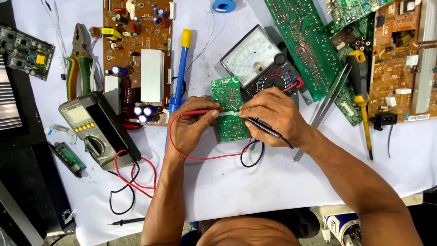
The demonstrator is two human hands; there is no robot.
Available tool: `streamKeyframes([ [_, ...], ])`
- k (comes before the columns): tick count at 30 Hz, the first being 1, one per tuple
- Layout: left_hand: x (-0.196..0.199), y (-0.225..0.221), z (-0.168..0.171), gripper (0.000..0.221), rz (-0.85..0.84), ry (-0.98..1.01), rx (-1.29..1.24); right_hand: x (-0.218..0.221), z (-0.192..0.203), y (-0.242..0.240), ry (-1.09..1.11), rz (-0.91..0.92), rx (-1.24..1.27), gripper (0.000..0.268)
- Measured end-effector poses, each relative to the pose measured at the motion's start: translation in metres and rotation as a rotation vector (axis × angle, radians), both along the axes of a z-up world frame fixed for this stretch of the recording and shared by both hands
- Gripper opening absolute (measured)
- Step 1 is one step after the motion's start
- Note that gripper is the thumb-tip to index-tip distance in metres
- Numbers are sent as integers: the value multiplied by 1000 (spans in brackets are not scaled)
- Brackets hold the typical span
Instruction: Testing electrical components on a circuit board using a multimeter and probes
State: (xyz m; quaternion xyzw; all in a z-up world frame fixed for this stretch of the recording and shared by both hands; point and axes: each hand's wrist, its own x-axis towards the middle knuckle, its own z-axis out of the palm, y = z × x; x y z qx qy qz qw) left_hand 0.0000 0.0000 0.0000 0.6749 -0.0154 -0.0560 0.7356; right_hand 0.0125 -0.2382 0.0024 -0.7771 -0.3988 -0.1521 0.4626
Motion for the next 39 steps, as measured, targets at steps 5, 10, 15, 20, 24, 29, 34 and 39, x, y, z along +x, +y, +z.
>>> streamKeyframes([
  [5,-1,-4,-1,18,34,6,29,0,3,-1,25,13,23,8],
  [10,-1,-7,-9,16,24,-27,68,1,1,-4,41,17,64,9],
  [15,-3,-8,-13,13,13,-67,75,0,2,-4,52,27,62,9],
  [20,-2,-10,-9,14,29,-50,86,1,2,-4,43,29,54,9],
  [24,-3,-11,-7,14,49,-77,90,-1,1,-4,39,18,52,10],
  [29,-4,-15,-6,14,93,-99,88,0,4,-2,75,-19,62,13],
  [34,-6,-20,-7,13,134,-135,104,0,6,0,57,-15,32,11],
  [39,-7,-21,-8,13,175,-134,98,-1,7,1,23,-41,9,12],
])
